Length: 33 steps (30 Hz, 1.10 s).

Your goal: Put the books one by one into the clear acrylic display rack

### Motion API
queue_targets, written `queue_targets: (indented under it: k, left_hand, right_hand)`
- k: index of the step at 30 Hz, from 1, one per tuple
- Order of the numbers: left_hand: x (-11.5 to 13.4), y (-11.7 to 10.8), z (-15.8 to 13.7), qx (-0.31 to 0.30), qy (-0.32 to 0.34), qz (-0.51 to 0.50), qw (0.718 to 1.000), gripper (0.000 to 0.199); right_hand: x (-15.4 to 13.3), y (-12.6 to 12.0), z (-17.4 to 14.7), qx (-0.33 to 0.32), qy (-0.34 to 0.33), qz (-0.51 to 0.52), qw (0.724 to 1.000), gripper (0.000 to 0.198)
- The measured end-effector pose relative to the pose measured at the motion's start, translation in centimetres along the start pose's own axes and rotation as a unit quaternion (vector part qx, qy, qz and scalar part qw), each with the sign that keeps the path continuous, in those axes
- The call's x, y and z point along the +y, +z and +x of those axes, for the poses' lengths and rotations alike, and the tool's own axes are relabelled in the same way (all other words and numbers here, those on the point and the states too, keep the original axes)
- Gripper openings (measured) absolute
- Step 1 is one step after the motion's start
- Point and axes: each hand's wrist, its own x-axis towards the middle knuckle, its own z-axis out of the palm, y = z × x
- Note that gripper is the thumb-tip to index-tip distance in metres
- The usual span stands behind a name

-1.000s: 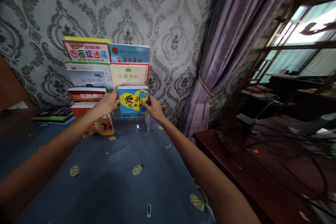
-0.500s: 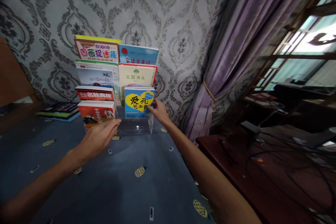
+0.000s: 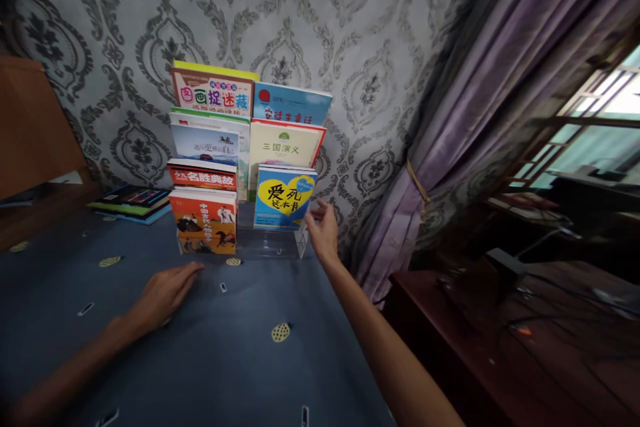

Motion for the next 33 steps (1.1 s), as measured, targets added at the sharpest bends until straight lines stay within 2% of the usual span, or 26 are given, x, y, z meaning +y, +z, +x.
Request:
queue_targets:
  k: [1,3,8,11,14,20,26,29,33]
  left_hand:
    - [-0.7,0.3,-0.3,0.013,-0.009,-0.007,1.000,0.035]
    - [-1.8,0.9,-0.7,0.040,-0.028,-0.022,0.999,0.033]
    - [-3.0,1.5,-1.2,0.064,-0.057,-0.063,0.994,0.029]
    - [-2.7,1.4,-1.3,0.051,-0.042,-0.050,0.997,0.030]
    - [-2.3,1.2,-1.4,0.036,-0.016,-0.039,0.999,0.031]
    - [-2.2,1.2,-1.6,0.038,-0.005,-0.048,0.998,0.030]
    - [-2.6,1.2,-1.4,0.020,-0.033,-0.047,0.998,0.030]
    - [-3.9,1.1,-0.7,0.036,-0.080,-0.011,0.996,0.029]
    - [-7.8,0.1,1.4,0.064,-0.147,0.065,0.985,0.026]
  right_hand:
    - [-0.2,0.3,-1.2,0.023,0.017,0.010,1.000,0.054]
    - [-1.0,1.3,-3.8,0.014,0.010,0.012,1.000,0.041]
    - [-4.8,5.5,-8.7,-0.138,-0.045,0.020,0.989,0.022]
    - [-6.9,8.3,-9.5,-0.205,-0.062,0.046,0.976,0.029]
    - [-8.0,10.3,-9.7,-0.228,-0.056,0.060,0.970,0.038]
    - [-7.8,12.7,-12.9,-0.272,-0.035,0.055,0.960,0.035]
    - [-6.7,14.1,-16.1,-0.357,-0.027,0.058,0.932,0.032]
    - [-6.3,14.3,-16.2,-0.371,-0.008,0.061,0.927,0.027]
    - [-5.8,14.3,-16.0,-0.374,-0.010,0.069,0.925,0.023]
